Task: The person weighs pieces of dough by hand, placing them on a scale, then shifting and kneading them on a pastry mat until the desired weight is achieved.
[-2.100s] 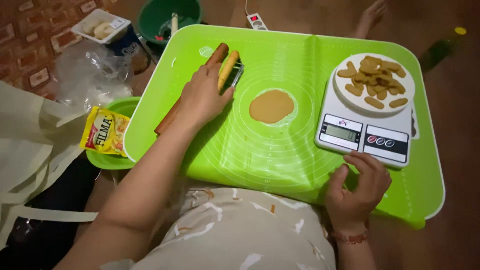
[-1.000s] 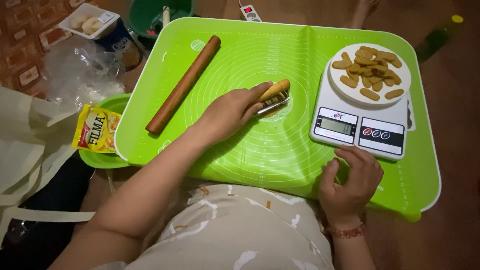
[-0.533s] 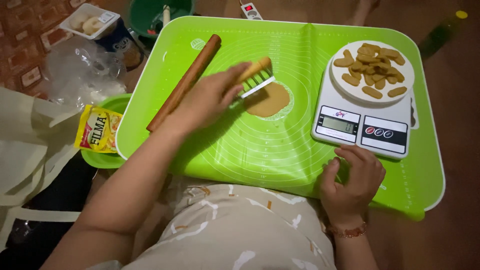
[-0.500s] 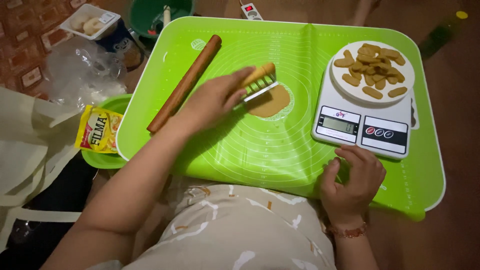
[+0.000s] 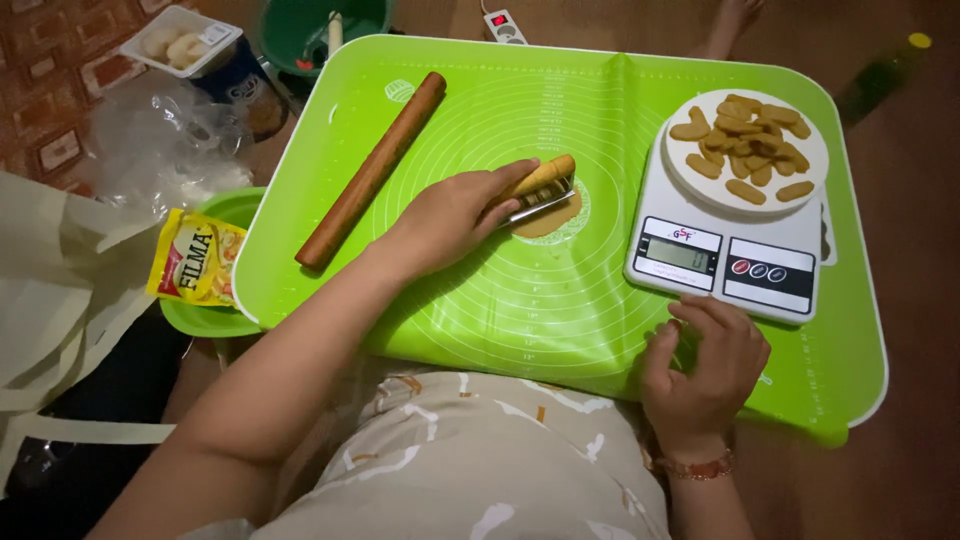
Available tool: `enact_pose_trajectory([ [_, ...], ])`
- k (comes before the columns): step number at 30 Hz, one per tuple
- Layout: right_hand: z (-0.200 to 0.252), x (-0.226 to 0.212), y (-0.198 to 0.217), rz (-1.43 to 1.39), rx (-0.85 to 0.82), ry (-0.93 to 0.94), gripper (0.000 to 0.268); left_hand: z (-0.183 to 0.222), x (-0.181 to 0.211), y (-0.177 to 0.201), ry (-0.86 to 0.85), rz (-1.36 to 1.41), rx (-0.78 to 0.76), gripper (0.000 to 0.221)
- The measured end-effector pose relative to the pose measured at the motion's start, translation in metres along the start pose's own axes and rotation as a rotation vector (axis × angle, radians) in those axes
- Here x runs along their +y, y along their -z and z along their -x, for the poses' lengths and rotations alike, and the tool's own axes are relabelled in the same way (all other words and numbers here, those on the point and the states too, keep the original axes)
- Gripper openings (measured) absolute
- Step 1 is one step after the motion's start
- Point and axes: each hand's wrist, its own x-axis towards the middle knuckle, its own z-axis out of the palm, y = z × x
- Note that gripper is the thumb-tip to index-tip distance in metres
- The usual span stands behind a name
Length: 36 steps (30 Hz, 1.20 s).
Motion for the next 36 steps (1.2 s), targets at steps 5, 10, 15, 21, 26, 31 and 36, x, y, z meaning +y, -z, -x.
enact_pose_trajectory([
  [5,0.001,0.0,-0.001,-0.01,0.011,0.009,0.019,0.001,-0.008,-0.007,0.028,0.039,-0.018,0.049],
  [10,0.003,0.005,-0.002,-0.017,-0.022,0.03,0.019,-0.004,-0.013,-0.009,0.013,0.076,-0.028,0.05],
  [15,0.008,0.004,-0.006,-0.012,0.002,0.039,0.013,-0.004,-0.013,-0.013,0.015,0.064,-0.037,0.051],
  [21,0.005,0.001,-0.007,0.014,0.043,0.057,0.014,-0.004,-0.005,-0.007,0.061,0.055,-0.046,0.053],
  [26,-0.005,-0.005,-0.002,0.013,0.059,0.02,0.019,-0.013,0.005,0.016,0.108,0.142,-0.158,0.052],
  [31,-0.011,-0.009,0.002,0.008,0.043,0.019,0.019,-0.01,0.009,0.014,0.194,0.108,-0.189,0.053],
  [36,-0.01,-0.013,0.002,0.003,0.008,-0.003,0.02,-0.005,0.006,0.003,0.161,0.048,-0.128,0.053],
])
